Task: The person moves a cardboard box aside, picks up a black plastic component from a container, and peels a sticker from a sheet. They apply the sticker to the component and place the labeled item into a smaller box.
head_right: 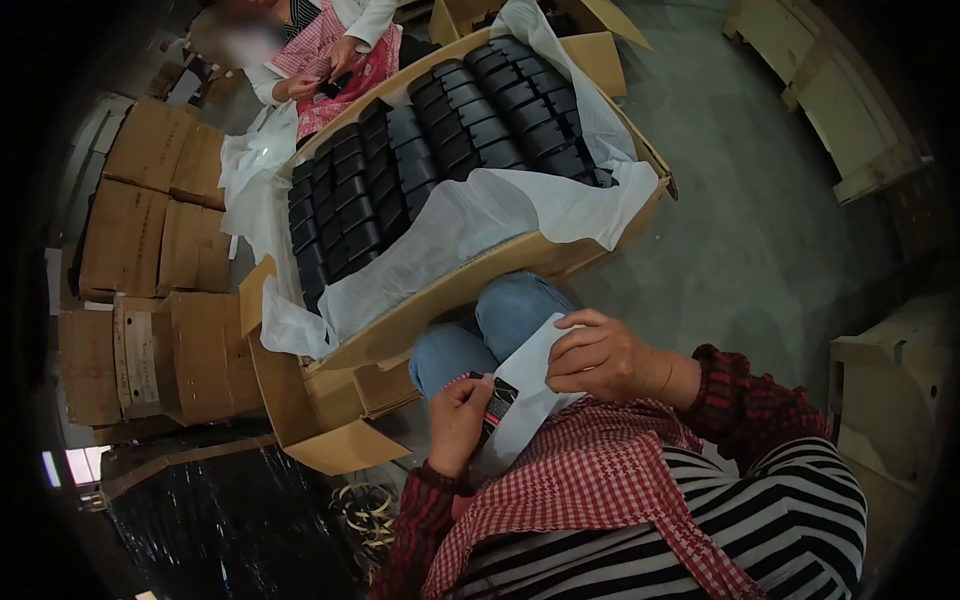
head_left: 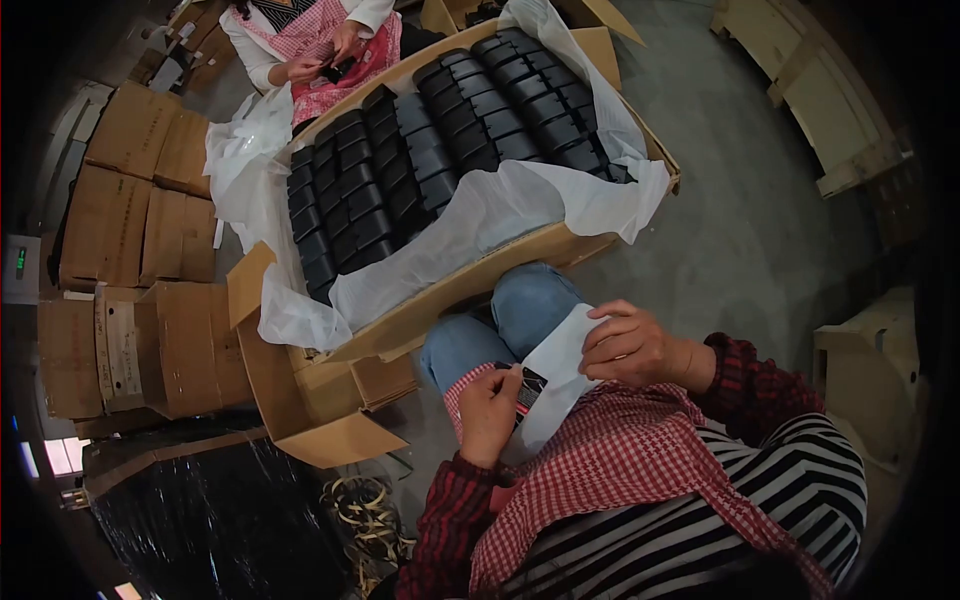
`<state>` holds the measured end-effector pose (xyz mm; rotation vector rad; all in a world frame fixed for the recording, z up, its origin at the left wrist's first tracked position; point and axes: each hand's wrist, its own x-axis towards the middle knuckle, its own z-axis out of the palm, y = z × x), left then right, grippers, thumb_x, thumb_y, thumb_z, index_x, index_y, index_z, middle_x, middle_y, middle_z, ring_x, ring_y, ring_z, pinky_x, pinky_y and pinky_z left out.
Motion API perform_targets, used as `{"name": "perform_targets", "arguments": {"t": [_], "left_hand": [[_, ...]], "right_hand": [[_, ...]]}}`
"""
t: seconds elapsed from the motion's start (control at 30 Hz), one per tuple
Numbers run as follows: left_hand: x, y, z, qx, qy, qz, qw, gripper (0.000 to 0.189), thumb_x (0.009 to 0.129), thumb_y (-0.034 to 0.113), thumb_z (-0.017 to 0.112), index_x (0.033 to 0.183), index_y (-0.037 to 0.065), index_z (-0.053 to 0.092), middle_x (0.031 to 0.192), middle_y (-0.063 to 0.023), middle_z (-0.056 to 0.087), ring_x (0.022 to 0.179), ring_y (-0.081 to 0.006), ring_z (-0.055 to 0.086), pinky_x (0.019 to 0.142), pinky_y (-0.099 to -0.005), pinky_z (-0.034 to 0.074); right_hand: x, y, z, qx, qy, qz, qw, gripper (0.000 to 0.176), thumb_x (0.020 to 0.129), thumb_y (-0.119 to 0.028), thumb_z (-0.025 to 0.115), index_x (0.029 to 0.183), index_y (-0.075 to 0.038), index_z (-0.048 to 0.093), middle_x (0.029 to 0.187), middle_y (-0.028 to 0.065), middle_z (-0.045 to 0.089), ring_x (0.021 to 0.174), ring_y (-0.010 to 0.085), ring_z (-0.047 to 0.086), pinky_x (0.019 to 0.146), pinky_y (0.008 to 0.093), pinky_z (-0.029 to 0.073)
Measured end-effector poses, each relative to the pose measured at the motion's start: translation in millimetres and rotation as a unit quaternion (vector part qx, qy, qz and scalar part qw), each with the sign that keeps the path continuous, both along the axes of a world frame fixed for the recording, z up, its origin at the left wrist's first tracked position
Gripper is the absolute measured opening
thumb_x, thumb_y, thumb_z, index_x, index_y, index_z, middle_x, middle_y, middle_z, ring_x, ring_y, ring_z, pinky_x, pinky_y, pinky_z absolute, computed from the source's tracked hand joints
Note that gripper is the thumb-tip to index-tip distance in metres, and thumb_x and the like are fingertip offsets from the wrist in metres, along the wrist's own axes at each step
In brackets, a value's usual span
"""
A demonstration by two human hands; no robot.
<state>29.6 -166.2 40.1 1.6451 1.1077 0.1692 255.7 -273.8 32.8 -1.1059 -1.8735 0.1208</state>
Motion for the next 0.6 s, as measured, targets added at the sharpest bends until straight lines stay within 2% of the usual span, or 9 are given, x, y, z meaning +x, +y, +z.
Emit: {"name": "perform_targets", "arguments": {"t": [0.03,0.07,0.13,0.2,0.27,0.37,0.43,0.5,0.6], "left_hand": [[1.0,0.8,0.7,0.132,0.035,-0.031,0.99,0.025,0.091,0.02,0.059,0.087,-0.002,0.069,0.073,-0.0113,0.062,0.066,-0.0235,0.061,0.06,-0.0326,0.044],[4.6,-1.8,5.8,0.133,0.035,-0.03,0.99,0.025,0.091,0.02,0.059,0.087,-0.002,0.069,0.073,-0.0113,0.062,0.066,-0.0235,0.061,0.06,-0.0326,0.044],[12.6,-10.9,18.9,0.318,0.07,-0.079,0.942,0.021,0.091,0.017,0.057,0.095,0.001,0.07,0.087,-0.0189,0.062,0.077,-0.0338,0.062,0.063,-0.0393,0.046],[11.0,-8.8,18.1,0.338,0.052,-0.062,0.938,0.02,0.091,0.014,0.056,0.1,0.002,0.069,0.094,-0.0186,0.061,0.08,-0.0306,0.062,0.067,-0.0379,0.048],[6.9,-5.9,21.2,0.357,0.034,-0.045,0.932,0.02,0.091,0.012,0.056,0.105,0.003,0.068,0.1,-0.0183,0.061,0.083,-0.0273,0.062,0.071,-0.0364,0.049],[-2.2,-3.6,29.8,0.258,-0.029,-0.026,0.965,0.038,0.088,-0.002,0.057,0.125,0.005,0.058,0.112,-0.017,0.059,0.096,-0.0256,0.062,0.079,-0.0339,0.051],[1.5,-6.7,26.3,0.022,-0.289,0.125,0.949,0.065,0.083,-0.013,0.057,0.142,0.006,0.036,0.117,-0.0141,0.058,0.103,-0.0221,0.06,0.086,-0.031,0.051],[0.6,-3.8,33.1,-0.019,-0.307,0.135,0.942,0.074,0.083,-0.013,0.058,0.146,0.006,0.024,0.118,-0.0146,0.057,0.105,-0.0204,0.059,0.088,-0.0307,0.051],[-1.1,-1.8,40.9,-0.067,-0.33,0.149,0.93,0.086,0.082,-0.013,0.059,0.15,0.007,0.009,0.119,-0.0161,0.057,0.105,-0.0183,0.059,0.089,-0.0302,0.051]], "right_hand": [[0.7,-2.1,2.9,0.0,0.0,0.001,1.0,0.011,0.072,-0.006,0.07,0.083,-0.011,0.07,0.082,-0.0034,0.067,0.08,0.0139,0.063,0.087,0.0378,0.049],[0.7,-5.1,5.8,-0.018,0.043,-0.006,0.999,0.011,0.075,-0.005,0.07,0.085,-0.01,0.07,0.082,-0.0011,0.067,0.079,0.0148,0.064,0.084,0.0359,0.05],[-3.6,-5.7,7.2,-0.033,0.085,-0.012,0.996,0.011,0.078,-0.003,0.069,0.088,-0.008,0.07,0.082,0.0012,0.066,0.078,0.0156,0.064,0.081,0.034,0.051],[-10.5,1.0,7.9,-0.042,0.251,-0.03,0.967,0.011,0.081,0.0,0.068,0.092,-0.002,0.067,0.085,0.0072,0.065,0.075,0.017,0.063,0.071,0.0285,0.051],[-12.4,9.4,14.0,-0.062,0.261,-0.038,0.963,0.013,0.081,0.001,0.068,0.094,0.0,0.066,0.086,0.0083,0.064,0.075,0.0165,0.063,0.069,0.0266,0.05],[-18.3,22.6,22.9,-0.135,0.313,-0.035,0.939,0.015,0.082,0.002,0.068,0.097,0.003,0.065,0.088,0.0084,0.061,0.076,0.0144,0.061,0.066,0.0247,0.049],[-27.5,34.5,25.6,-0.188,0.351,-0.026,0.917,0.016,0.083,0.001,0.068,0.098,0.003,0.064,0.089,0.0073,0.06,0.076,0.0129,0.06,0.067,0.0248,0.049],[-40.6,49.1,26.9,-0.213,0.494,0.023,0.842,0.017,0.084,0.001,0.067,0.101,0.004,0.064,0.091,0.0055,0.059,0.078,0.0105,0.058,0.067,0.0239,0.049],[-48.0,65.0,31.9,-0.218,0.489,0.037,0.844,0.018,0.085,0.0,0.067,0.103,0.003,0.064,0.093,0.0051,0.059,0.079,0.0096,0.057,0.067,0.023,0.048]]}}
